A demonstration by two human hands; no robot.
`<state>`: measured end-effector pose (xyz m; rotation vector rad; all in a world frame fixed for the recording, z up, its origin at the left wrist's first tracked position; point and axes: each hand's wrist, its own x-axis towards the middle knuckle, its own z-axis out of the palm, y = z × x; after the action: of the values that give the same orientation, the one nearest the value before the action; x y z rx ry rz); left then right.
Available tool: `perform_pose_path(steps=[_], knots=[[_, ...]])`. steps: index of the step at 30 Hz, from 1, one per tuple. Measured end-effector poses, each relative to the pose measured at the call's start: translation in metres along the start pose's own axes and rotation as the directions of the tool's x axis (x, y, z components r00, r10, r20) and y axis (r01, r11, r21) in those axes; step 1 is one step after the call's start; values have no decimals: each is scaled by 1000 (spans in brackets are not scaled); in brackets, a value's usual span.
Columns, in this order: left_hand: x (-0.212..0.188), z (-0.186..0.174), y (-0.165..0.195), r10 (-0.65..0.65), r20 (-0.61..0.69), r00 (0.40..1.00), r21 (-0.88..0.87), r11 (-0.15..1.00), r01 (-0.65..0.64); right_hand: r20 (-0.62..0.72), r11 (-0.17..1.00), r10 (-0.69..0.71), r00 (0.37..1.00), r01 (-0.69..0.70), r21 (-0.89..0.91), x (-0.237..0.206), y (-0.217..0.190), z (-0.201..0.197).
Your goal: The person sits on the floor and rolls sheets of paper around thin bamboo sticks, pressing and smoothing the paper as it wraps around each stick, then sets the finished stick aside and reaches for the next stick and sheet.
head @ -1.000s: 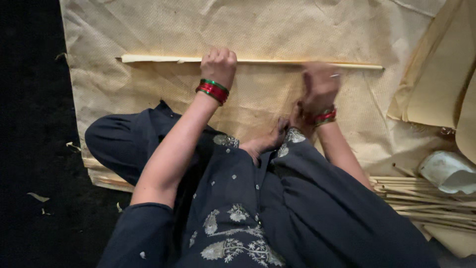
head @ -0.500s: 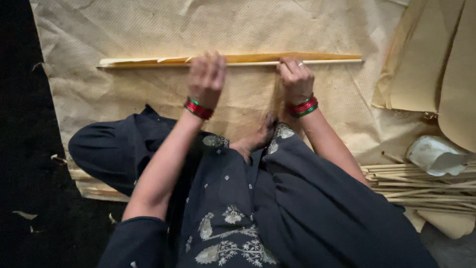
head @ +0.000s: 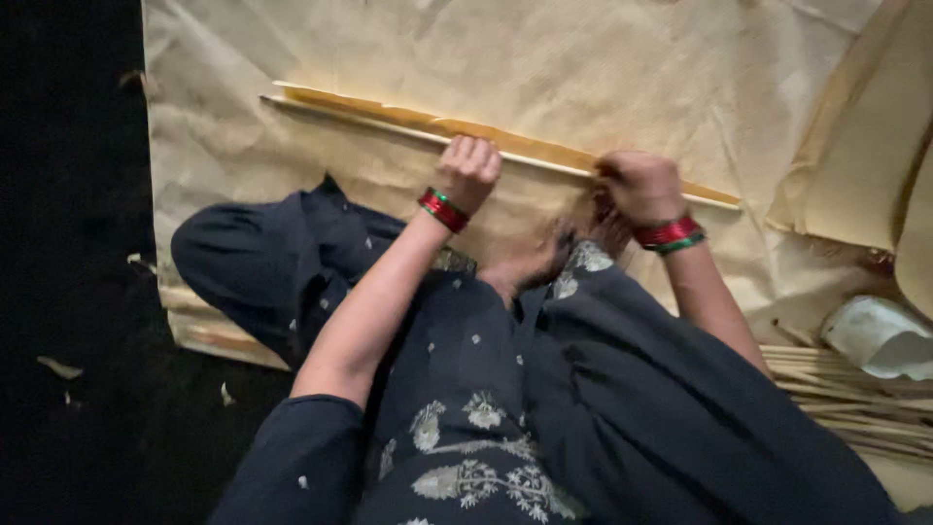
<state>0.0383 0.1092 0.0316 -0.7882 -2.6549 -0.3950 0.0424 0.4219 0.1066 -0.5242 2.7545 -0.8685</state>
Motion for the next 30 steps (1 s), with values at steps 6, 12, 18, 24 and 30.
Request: perform_pose_path(steps=[6,12,18,24,30], knots=[[0,-27,20,46,9,999,-84,995,-45,124,895,305,944,-329,302,-55,29,-21],[-9,-29,18,56,46,997,-90,995,-51,-7,904,330,944,-313,292,-69,22,-13],[-57,-28,-27,-34,17,999,-81,996,35,-731,723,575,368,-646,245,-171,56,-42],[-87,-81,-134,-112,211,971,-42,991,123,-827,367,461,321,-918,-151,-367,109,-143],[-96,-105,-154,-211,341,916,-22,972,232,-190,185,962,194,-981,-62,-379,140,-173]])
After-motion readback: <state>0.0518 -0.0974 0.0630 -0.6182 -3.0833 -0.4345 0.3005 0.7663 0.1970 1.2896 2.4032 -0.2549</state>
